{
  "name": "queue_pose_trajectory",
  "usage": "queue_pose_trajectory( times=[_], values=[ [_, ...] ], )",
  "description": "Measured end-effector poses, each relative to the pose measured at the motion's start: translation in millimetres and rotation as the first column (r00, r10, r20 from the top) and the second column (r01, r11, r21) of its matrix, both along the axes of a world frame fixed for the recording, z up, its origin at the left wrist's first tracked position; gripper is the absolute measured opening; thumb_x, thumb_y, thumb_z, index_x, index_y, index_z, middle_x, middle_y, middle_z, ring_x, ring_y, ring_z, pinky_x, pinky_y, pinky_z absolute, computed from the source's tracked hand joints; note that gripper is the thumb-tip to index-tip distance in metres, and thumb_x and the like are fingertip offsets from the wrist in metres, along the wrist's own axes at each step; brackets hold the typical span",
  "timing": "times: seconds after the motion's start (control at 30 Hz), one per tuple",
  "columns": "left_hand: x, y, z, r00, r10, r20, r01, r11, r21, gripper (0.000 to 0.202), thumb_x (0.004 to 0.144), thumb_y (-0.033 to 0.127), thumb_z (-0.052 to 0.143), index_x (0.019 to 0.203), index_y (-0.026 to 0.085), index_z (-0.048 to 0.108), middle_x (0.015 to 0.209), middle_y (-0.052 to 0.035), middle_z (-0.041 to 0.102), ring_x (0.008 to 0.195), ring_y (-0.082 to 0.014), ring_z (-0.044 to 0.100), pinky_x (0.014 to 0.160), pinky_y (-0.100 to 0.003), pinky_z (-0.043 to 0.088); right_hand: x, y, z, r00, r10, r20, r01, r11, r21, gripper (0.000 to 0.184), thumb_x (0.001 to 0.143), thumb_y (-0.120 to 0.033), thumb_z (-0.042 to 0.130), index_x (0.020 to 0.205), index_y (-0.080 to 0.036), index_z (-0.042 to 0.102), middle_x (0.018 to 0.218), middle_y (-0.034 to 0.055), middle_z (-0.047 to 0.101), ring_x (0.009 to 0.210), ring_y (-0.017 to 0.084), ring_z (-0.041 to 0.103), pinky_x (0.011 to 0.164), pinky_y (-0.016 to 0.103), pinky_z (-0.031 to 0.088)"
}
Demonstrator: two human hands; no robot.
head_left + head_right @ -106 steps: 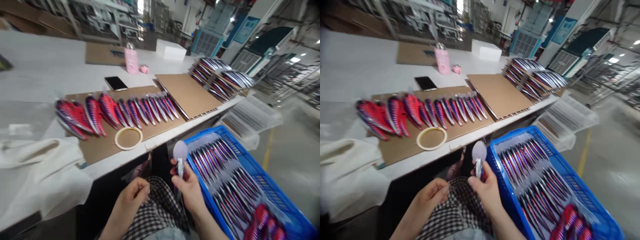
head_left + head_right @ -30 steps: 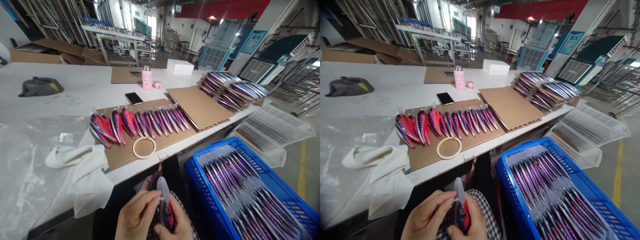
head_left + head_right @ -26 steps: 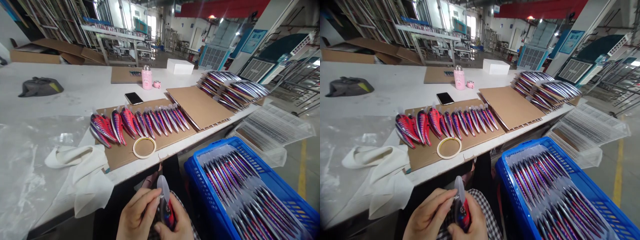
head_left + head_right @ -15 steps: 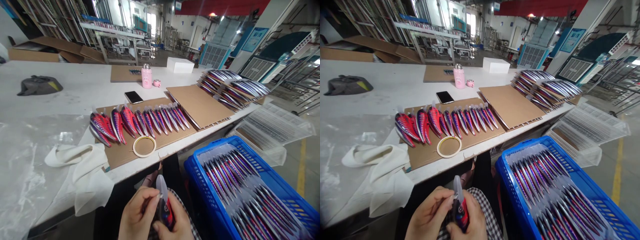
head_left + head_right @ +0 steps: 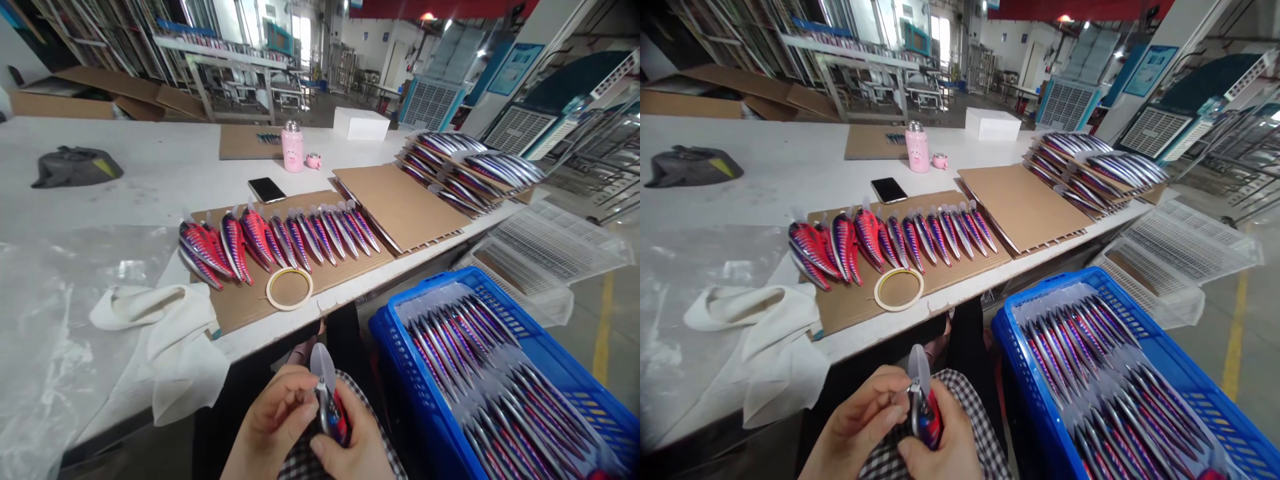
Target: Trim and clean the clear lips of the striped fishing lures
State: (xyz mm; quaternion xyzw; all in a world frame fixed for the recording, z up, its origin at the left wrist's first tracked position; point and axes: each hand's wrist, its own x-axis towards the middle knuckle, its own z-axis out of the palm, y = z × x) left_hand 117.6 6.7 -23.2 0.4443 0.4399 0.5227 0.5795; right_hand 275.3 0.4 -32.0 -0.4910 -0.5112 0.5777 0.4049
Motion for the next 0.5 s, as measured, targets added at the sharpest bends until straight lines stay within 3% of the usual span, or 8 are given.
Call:
queue_pose_trajectory(
  times=[0.13,0.2,0.37,0.5],
  values=[
    [1.4,-3.5,-3.7,0.999,0.022,-0.036,-0.023,0.999,-0.040,0.012,0.078,0.023,0.070,0.090,0.025,0.073,0.089,-0.0014,0.061,0.066,-0.0119,0.058,0.064,-0.022,0.052,-1.0,5.6,2.5,0.965,0.048,-0.259,-0.074,0.993,-0.089,0.033,0.074,-0.037,0.071,0.100,-0.018,0.068,0.083,0.0033,0.069,0.079,0.021,0.063,0.078,0.031,0.048],
    [3.7,-5.1,-2.3,0.999,0.036,-0.012,-0.037,0.996,-0.086,0.011,0.077,0.028,0.072,0.087,0.024,0.074,0.089,-0.0018,0.062,0.065,-0.0120,0.059,0.063,-0.022,0.053,-1.1,7.9,2.0,0.945,0.036,-0.326,-0.093,0.982,-0.162,0.036,0.076,-0.049,0.070,0.089,-0.016,0.068,0.072,0.0012,0.062,0.069,0.017,0.057,0.072,0.029,0.046],
    [8.2,-6.0,5.8,0.991,0.104,0.079,-0.093,0.987,-0.129,0.018,0.070,0.033,0.078,0.085,0.023,0.075,0.089,-0.0019,0.065,0.063,-0.0119,0.059,0.061,-0.022,0.053,-6.2,13.8,9.7,0.946,-0.069,-0.316,-0.043,0.942,-0.334,0.030,0.068,-0.041,0.077,0.077,-0.015,0.063,0.061,-0.0049,0.048,0.055,0.009,0.038,0.053,0.020,0.030],
    [8.1,-7.8,9.2,0.991,0.088,0.105,-0.075,0.989,-0.125,0.023,0.065,0.032,0.082,0.085,0.024,0.076,0.086,-0.0027,0.064,0.066,-0.0142,0.060,0.061,-0.023,0.053,-10.5,17.3,22.0,0.950,-0.072,-0.305,-0.047,0.930,-0.366,0.033,0.069,-0.042,0.076,0.065,-0.016,0.055,0.053,-0.0076,0.040,0.049,0.007,0.031,0.052,0.020,0.030]
  ],
)
